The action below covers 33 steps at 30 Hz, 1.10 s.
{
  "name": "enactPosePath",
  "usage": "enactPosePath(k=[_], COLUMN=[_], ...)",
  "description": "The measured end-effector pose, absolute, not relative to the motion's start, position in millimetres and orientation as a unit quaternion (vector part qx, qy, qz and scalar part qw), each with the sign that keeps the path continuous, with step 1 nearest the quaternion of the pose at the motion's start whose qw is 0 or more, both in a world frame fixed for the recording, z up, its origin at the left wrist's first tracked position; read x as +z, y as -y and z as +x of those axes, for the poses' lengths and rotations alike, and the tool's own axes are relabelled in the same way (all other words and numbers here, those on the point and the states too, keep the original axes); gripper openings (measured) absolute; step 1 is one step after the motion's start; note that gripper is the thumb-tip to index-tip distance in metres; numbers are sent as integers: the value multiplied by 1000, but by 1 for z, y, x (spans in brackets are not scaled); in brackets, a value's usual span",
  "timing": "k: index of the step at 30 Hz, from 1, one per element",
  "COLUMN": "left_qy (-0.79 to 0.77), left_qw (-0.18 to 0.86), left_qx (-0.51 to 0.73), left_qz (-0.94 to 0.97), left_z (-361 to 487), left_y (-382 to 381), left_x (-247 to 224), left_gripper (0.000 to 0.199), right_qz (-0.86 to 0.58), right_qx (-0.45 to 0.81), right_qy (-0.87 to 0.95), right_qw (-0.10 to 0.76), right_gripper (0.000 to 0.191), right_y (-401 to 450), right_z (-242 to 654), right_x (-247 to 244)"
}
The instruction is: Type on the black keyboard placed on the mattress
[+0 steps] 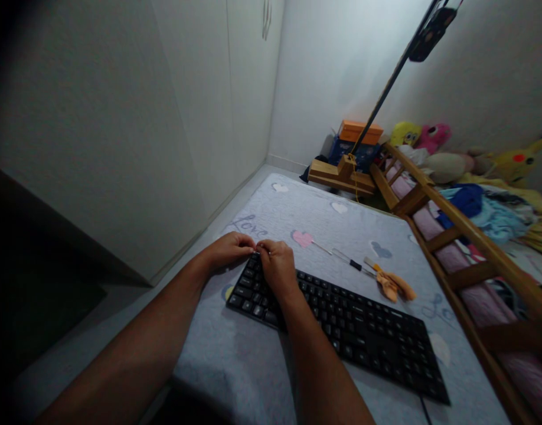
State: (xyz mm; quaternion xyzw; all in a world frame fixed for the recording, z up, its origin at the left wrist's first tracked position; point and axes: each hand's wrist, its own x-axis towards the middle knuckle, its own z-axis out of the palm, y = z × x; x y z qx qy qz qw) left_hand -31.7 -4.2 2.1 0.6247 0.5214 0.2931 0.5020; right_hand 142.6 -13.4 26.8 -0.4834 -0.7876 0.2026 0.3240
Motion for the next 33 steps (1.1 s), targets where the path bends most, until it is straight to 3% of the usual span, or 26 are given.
enactPosePath(k=[33], left_qy=[-521], left_qw=[523], left_qx=[295], left_qz=[606], left_z=[-32], left_y=[6], left_x=[1], left_gripper=[17], right_qz=[-457], right_qx=[170], right_qy=[816], right_qw=[309], right_gripper=[16], right_y=[18], right_z=[141], right_x=[24])
